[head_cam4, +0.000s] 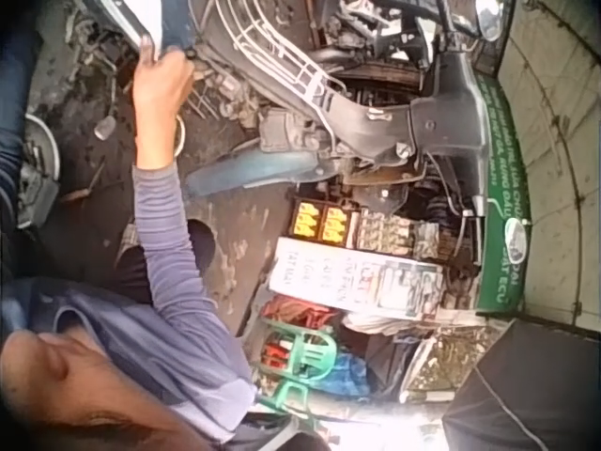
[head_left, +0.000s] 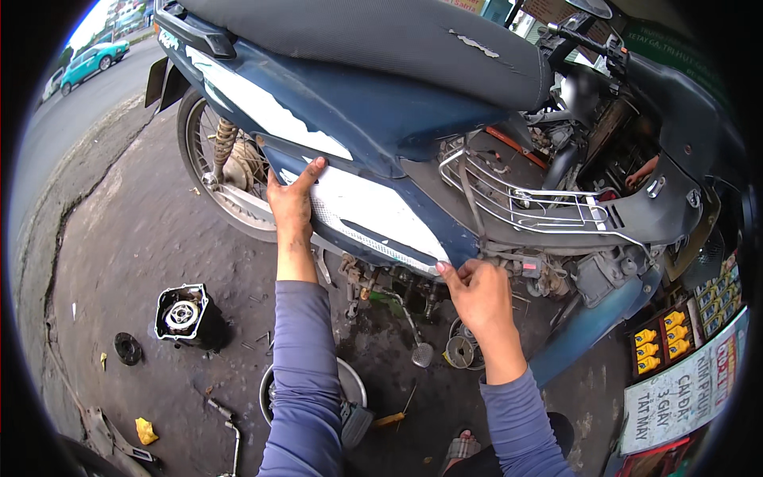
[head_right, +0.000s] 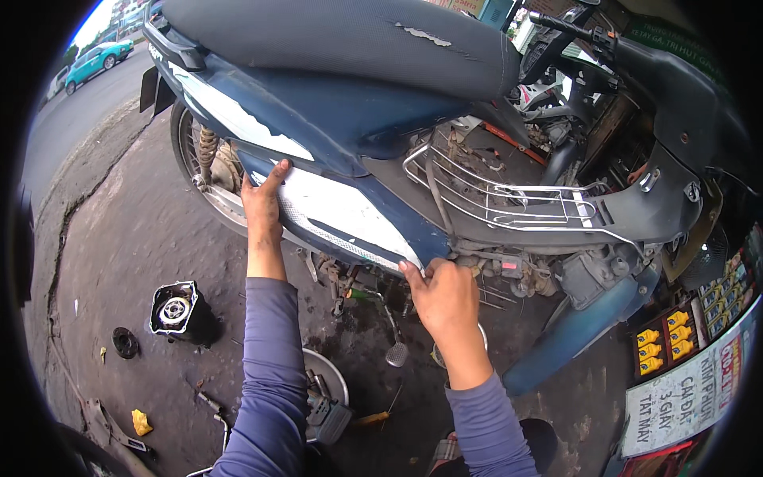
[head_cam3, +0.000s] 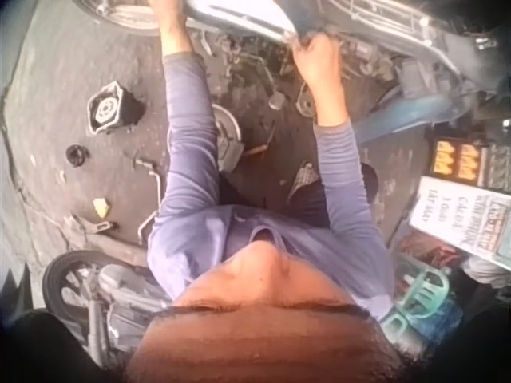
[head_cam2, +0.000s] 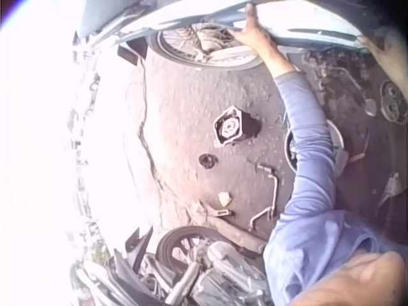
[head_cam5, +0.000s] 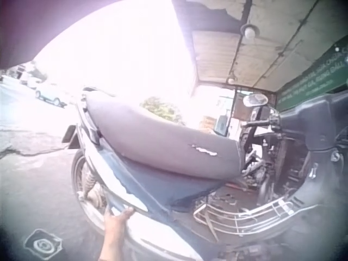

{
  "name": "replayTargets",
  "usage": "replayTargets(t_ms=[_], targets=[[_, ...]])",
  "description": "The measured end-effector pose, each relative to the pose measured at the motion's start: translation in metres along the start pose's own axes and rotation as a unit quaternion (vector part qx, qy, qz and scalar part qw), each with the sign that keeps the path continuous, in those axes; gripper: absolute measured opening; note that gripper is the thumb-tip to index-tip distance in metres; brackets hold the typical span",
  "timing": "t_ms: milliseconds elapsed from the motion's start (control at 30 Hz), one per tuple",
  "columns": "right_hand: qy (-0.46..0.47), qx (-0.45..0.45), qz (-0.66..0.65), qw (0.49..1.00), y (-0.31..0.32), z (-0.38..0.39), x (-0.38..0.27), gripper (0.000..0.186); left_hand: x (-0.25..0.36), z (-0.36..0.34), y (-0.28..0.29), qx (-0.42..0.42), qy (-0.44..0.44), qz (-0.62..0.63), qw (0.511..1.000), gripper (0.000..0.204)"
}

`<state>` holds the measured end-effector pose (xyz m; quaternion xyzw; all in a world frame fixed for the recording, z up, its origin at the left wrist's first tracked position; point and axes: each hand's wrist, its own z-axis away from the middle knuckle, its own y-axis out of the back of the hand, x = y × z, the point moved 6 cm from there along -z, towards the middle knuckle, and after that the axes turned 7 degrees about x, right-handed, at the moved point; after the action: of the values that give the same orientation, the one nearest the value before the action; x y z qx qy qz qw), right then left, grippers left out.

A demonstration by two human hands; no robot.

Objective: Repairing and reassembling motorcycle engine and body components.

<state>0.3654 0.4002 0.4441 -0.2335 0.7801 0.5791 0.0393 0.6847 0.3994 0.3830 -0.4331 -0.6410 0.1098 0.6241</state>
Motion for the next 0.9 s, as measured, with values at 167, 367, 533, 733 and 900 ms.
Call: replayTargets(t_ms=[167, 367, 533, 733, 900], targets=[[-0.071, 0.085, -0.291, 0.95, -0.051, 0.002, 0.075, 0.038, -0.008, 0.005, -0.019, -0.031, 0.007, 0.017, 0.999, 0.072], [-0.073, 0.135, -0.367, 0.917, -0.065, -0.01, 0.075, 0.03, -0.015, -0.004, -0.005, -0.017, 0.015, 0.023, 0.999, 0.076], [0.081, 0.041, -0.118, 0.989, -0.034, -0.009, 0.084, 0.02, -0.002, -0.007, -0.01, -0.038, -0.103, -0.033, 0.993, 0.085], [0.278, 0.055, 0.185, 0.941, -0.02, -0.015, 0.143, 0.026, 0.09, 0.059, -0.044, -0.024, -0.572, -0.155, 0.805, 0.03], [0.274, 0.112, -0.042, 0.954, -0.001, -0.022, 0.183, 0.021, 0.046, 0.19, -0.144, -0.484, -0.239, -0.239, 0.807, 0.007]])
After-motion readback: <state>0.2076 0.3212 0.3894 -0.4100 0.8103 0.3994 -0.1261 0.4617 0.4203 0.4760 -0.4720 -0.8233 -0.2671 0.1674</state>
